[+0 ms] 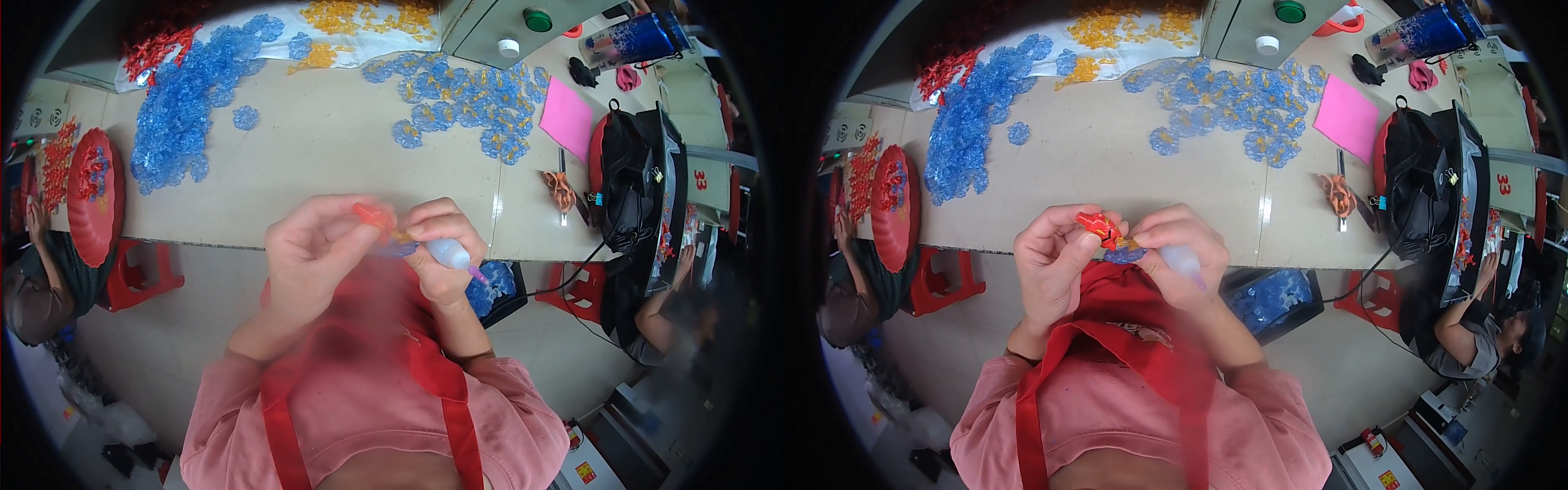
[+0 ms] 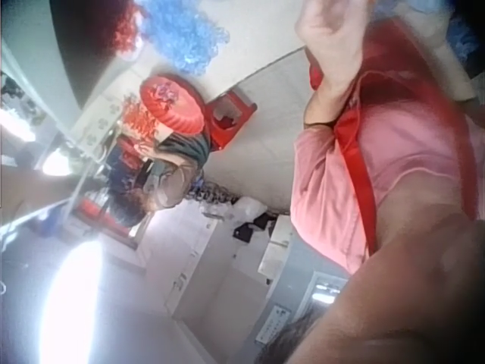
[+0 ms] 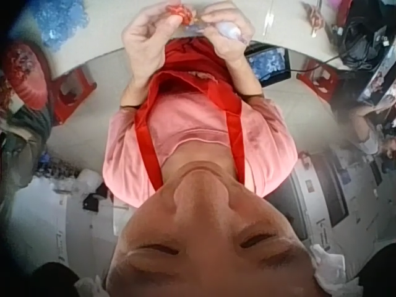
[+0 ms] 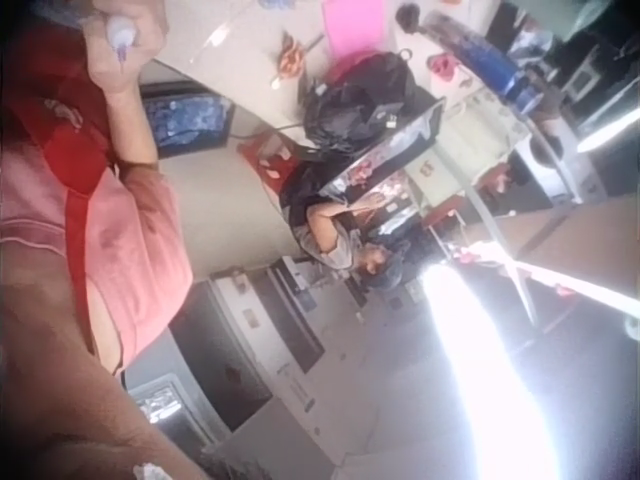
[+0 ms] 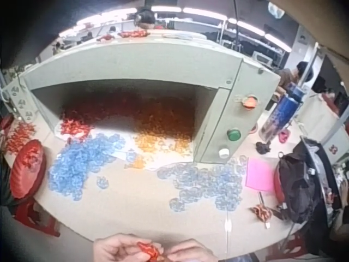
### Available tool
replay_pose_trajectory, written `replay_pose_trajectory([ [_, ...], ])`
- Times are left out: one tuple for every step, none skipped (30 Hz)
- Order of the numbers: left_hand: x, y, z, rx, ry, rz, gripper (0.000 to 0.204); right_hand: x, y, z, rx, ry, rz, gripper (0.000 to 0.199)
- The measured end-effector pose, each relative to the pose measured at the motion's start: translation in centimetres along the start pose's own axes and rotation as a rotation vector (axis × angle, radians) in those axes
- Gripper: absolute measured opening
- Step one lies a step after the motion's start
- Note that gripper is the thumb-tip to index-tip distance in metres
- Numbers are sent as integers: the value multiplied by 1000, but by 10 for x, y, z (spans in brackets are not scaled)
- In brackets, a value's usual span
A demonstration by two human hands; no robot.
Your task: The person applies glue from a bottle to small red plastic toy components, then attaches them together or to a larger assembly by hand.
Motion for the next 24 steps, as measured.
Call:
replay_pose_trajectory([
  [0,0,1,0,1,1,20,-1,0,0,0,-1,1,19],
  [1,0,3,5,14,-24,19,0,0,-1,-5,12,-13,20],
  [2,-1,4,11,26,-50,18,1,0,-1,-9,24,-28,20],
  [1,-1,4,11,27,-49,18,0,0,0,-9,24,-27,20],
  [2,0,4,-4,48,-45,17,-1,0,0,0,23,-34,21],
  [4,1,4,-19,70,-40,16,-1,-1,0,9,23,-42,21],
  [5,2,4,-19,71,-40,16,-1,-1,0,8,22,-42,21],
  [8,2,5,-20,100,-79,14,-1,-2,0,18,21,-49,20],
  [12,3,5,-22,129,-117,13,0,-2,1,26,20,-56,20],
  [13,4,5,-22,130,-117,13,0,-1,2,26,19,-55,20],
  [18,6,6,-27,160,-140,12,3,-3,4,61,40,-99,20],
  [22,8,6,-33,189,-163,12,6,-7,5,96,60,-142,19],
  [22,9,7,-32,189,-162,12,7,-7,6,95,61,-141,19],
  [27,10,6,-38,234,-193,14,9,-8,7,101,69,-158,19],
  [31,10,5,-44,278,-223,17,10,-9,7,108,77,-175,19],
  [31,10,6,-43,278,-222,17,10,-9,7,107,78,-175,19],
  [33,11,6,-52,290,-218,20,11,-8,6,108,81,-200,20],
  [35,12,6,-61,303,-214,24,11,-8,5,109,84,-225,21],
  [35,12,6,-62,303,-213,24,10,-9,5,108,84,-224,21],
  [34,12,7,-58,302,-196,25,11,-8,6,100,100,-233,22],
  [34,12,8,-54,300,-180,25,13,-8,6,91,117,-241,23],
  [34,12,8,-54,302,-179,25,13,-8,6,90,115,-241,23],
  [34,12,9,-41,301,-150,25,14,-8,6,80,130,-262,23],
  [34,11,11,-28,299,-121,25,16,-8,6,70,145,-282,24],
])
Point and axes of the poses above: each hand's wrist, its own z-axis towards the middle knuckle, its own y-axis out of the back of the hand, x = y × z, the point moved 10 cm from there along z, towards the middle knuckle, and after that the axes turned 4 degrees about -y, right-handed, at the moved point
